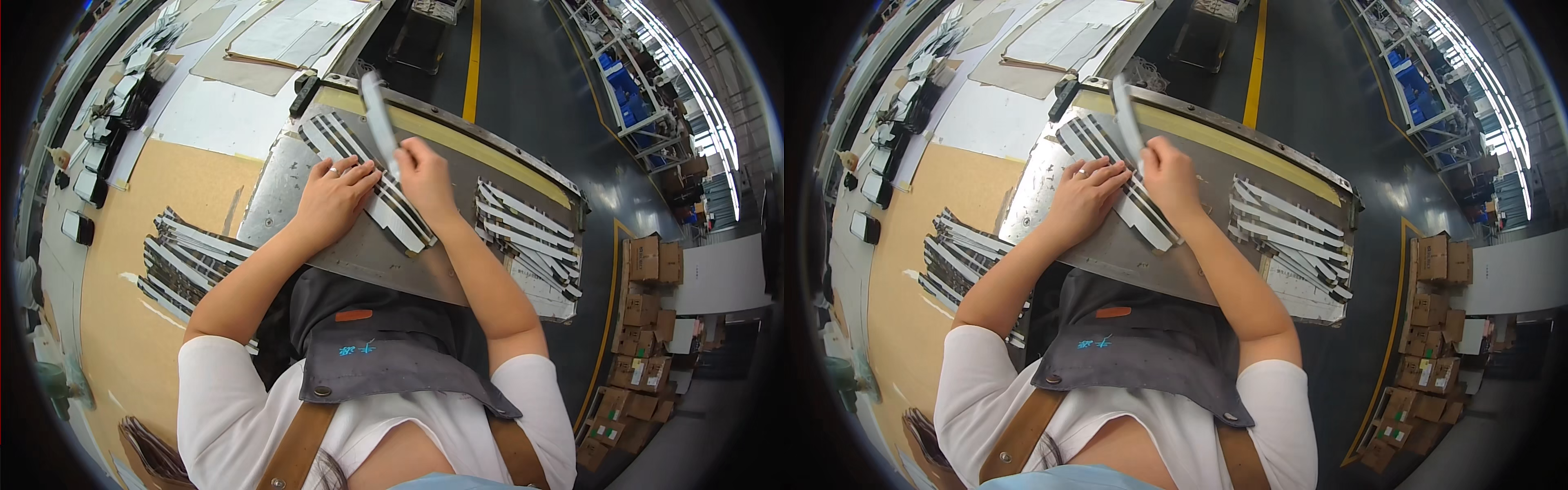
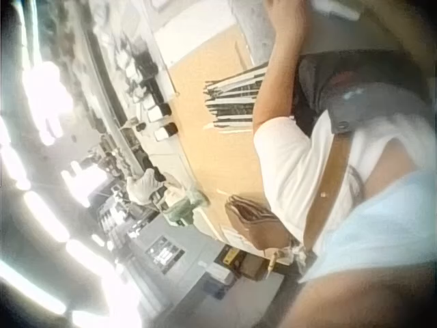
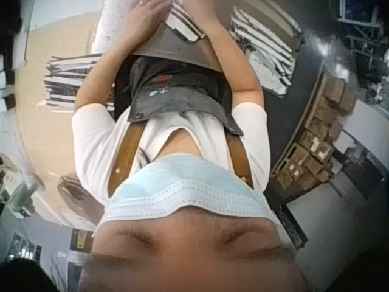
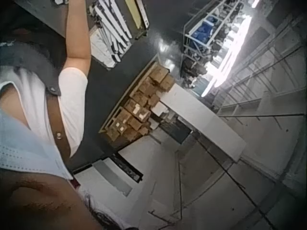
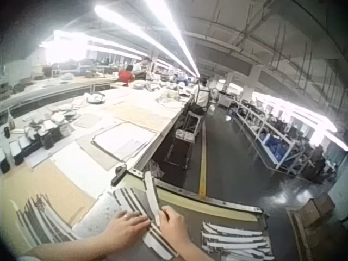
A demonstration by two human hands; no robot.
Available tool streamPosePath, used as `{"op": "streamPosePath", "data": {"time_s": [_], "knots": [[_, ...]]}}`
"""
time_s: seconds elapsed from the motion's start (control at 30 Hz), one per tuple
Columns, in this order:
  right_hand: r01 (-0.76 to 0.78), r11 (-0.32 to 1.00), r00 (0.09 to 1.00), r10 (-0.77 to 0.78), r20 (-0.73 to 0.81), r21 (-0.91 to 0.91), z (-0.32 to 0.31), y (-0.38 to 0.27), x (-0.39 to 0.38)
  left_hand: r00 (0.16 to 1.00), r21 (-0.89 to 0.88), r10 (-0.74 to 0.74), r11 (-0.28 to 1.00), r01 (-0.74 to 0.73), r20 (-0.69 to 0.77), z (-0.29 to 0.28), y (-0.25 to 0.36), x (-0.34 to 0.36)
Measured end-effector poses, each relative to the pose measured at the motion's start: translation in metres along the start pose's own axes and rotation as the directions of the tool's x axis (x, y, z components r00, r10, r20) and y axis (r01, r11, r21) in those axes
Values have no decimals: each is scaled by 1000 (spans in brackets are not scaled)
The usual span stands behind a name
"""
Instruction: Folding and stacking leather strips using a manual folding machine.
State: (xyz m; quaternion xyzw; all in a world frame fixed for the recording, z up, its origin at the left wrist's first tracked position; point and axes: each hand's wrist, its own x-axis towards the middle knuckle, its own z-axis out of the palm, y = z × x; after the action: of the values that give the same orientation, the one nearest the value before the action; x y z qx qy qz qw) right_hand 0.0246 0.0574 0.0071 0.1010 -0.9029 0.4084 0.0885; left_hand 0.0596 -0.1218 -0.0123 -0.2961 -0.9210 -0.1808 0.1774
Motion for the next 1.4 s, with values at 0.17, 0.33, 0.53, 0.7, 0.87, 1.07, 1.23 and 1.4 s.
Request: {"op": "streamPosePath", "data": {"time_s": [0.17, 0.33, 0.53, 0.7, 0.87, 1.07, 1.23, 1.4], "knots": [[167, 658, 841, 293, -455, 734, -87, -23, 13, 998, -13, -53, 998, 53, 25, -8, -1, -4], [-73, 858, 951, 214, -225, 508, -187, 7, 25, 997, -16, -34, 999, 35, 62, -23, -5, 9], [12, 902, 832, 230, 504, -431, -118, 54, 75, 990, -160, 111, 983, -95, 93, -2, 15, 66], [93, 767, 983, 30, 180, -635, -87, 55, 64, 991, 89, 96, 990, -105, 95, 42, 8, 94], [244, 571, 953, -292, 84, -784, -90, 76, 13, 979, 139, -54, 990, 27, 195, 40, 12, 94], [120, 640, 966, -252, -60, -759, -97, 88, -30, 971, 129, -52, 991, 23, 233, 35, 10, 99], [48, 657, 992, -119, -41, -753, -100, 85, -35, 976, 112, -36, 994, 11, 215, 42, 10, 100], [68, 672, 989, -141, -37, -738, -103, 90, -34, 993, 114, 15, 993, -29, 121, 41, 11, 101]]}}
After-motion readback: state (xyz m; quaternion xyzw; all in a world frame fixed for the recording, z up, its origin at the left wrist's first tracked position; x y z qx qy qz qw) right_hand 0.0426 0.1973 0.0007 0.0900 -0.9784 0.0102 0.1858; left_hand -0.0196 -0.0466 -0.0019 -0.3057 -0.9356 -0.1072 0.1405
